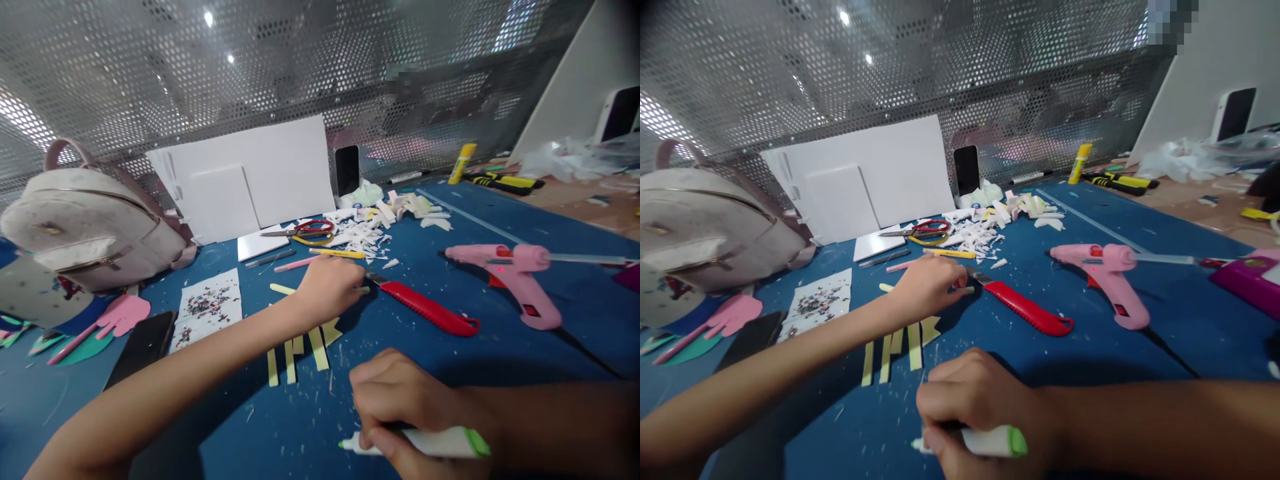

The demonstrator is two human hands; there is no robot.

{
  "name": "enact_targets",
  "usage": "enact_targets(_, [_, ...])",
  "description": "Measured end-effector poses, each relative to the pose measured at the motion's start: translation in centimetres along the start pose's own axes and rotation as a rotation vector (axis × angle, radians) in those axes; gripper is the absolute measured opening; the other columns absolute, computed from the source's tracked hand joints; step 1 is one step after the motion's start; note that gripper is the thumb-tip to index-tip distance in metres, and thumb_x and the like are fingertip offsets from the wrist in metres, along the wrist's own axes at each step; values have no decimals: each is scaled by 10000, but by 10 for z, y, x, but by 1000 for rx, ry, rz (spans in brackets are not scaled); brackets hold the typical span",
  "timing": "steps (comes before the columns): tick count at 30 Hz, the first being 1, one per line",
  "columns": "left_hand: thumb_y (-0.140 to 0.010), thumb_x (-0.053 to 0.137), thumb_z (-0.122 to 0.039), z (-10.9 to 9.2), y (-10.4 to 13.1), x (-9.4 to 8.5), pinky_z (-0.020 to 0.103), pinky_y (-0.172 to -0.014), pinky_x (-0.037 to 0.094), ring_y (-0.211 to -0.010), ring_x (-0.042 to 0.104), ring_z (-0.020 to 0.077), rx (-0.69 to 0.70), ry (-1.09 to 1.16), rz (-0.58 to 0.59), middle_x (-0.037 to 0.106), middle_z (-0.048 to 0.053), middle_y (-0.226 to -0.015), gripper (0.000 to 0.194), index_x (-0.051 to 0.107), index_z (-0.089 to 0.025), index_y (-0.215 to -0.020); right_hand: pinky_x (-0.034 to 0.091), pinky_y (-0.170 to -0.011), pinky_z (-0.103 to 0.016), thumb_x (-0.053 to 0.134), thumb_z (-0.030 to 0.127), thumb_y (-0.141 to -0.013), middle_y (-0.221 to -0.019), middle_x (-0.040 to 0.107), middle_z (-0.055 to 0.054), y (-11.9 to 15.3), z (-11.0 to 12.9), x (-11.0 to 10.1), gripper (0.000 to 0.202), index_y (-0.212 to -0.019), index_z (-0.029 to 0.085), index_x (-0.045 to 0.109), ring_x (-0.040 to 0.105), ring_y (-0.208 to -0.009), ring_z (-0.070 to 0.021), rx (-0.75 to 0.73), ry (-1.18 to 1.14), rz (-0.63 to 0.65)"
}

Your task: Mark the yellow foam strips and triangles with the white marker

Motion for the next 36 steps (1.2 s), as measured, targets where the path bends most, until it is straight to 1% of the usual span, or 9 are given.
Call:
enact_targets(5, [-975, 670, -359, 7, 2, 5, 403, -846, 574, -916, 682, 196, 41, 11, 32, 687, 38, -982, 222, 663, -141, -1017, 318, -535, -257, 425, 124, -779, -589, 506, 43, -1, 1, -3, 129, -711, 226, 386, 469, -520, -107, -31, -62, -98])
enact_targets(9, [-960, 684, -275, 10, 13, 1, 431, -901, 553, -970, 669, 209, 102, 73, 3, 680, 37, -1004, 152, 660, -141, -1027, 331, -538, -251, 421, 107, -778, -594, 515, 40, -3, 3, -4, 142, -719, 228, 378, 470, -522, -109, -25, -57, -92])
enact_targets(11, [-933, 678, -163, 12, 22, -6, 447, -917, 536, -979, 654, 216, 108, 140, -45, 668, 35, -1002, 87, 665, -141, -1016, 339, -548, -259, 419, 100, -786, -599, 523, 33, -3, 2, -3, 147, -722, 228, 383, 479, -527, -114, -4, -42, -77])
enact_targets(14, [-875, 624, -23, 14, 41, -24, 400, -884, 519, -937, 628, 204, 80, 328, -166, 650, 42, -985, 177, 677, -149, -986, 351, -555, -255, 414, 81, -774, -601, 546, 33, -3, 1, -5, 146, -731, 219, 432, 504, -536, -114, 23, -41, -98])
enact_targets(18, [-932, 612, -98, 8, 81, -38, 251, -797, 527, -852, 639, 135, -6, 697, -318, 683, 17, -927, 93, 642, -179, -897, 415, -596, -239, 446, 90, -787, -682, 614, 24, 0, 4, -10, 170, -870, 215, 525, 563, -606, -124, -10, -82, -167])
enact_targets(22, [-943, 635, -131, -6, 131, -23, 193, -690, 541, -790, 664, 121, -196, 941, -392, 675, 16, -887, 92, 603, -188, -878, 459, -659, -279, 453, 220, -938, -811, 642, -12, 6, 5, -4, 104, -1010, 237, 528, 591, -686, -155, 48, -104, -196])
enact_targets(27, [-934, 668, -177, -16, 174, 8, 181, -742, 531, -833, 663, 114, -371, 1259, -376, 658, 5, -906, 121, 611, -209, -832, 455, -699, -317, 309, 486, -1068, -773, 597, -14, 6, 1, -3, 315, -1014, 255, 517, 573, -714, -177, 91, -113, -285])
enact_targets(33, [-929, 689, -156, -18, 179, 8, 193, -758, 537, -826, 679, 106, -256, 1236, -437, 695, -13, -905, 128, 636, -236, -844, 488, -698, -273, 383, 392, -1070, -862, 663, -41, -7, 4, -14, 237, -1083, 224, 550, 624, -761, -158, 59, -122, -139])
enact_targets(36, [-933, 735, -233, -22, 181, 9, 177, -724, 558, -789, 711, 108, -190, 1195, -422, 736, -17, -895, 95, 642, -255, -924, 491, -687, -274, 354, 503, -1078, -766, 671, -21, -10, -1, -8, 362, -992, 227, 571, 629, -714, -157, 105, -83, -138])
Point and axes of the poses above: each hand's wrist, its own y-axis away from the middle knuckle, its own x-axis out of the palm, z = x × y, the point moved 4 cm from there along -y, towards the middle knuckle
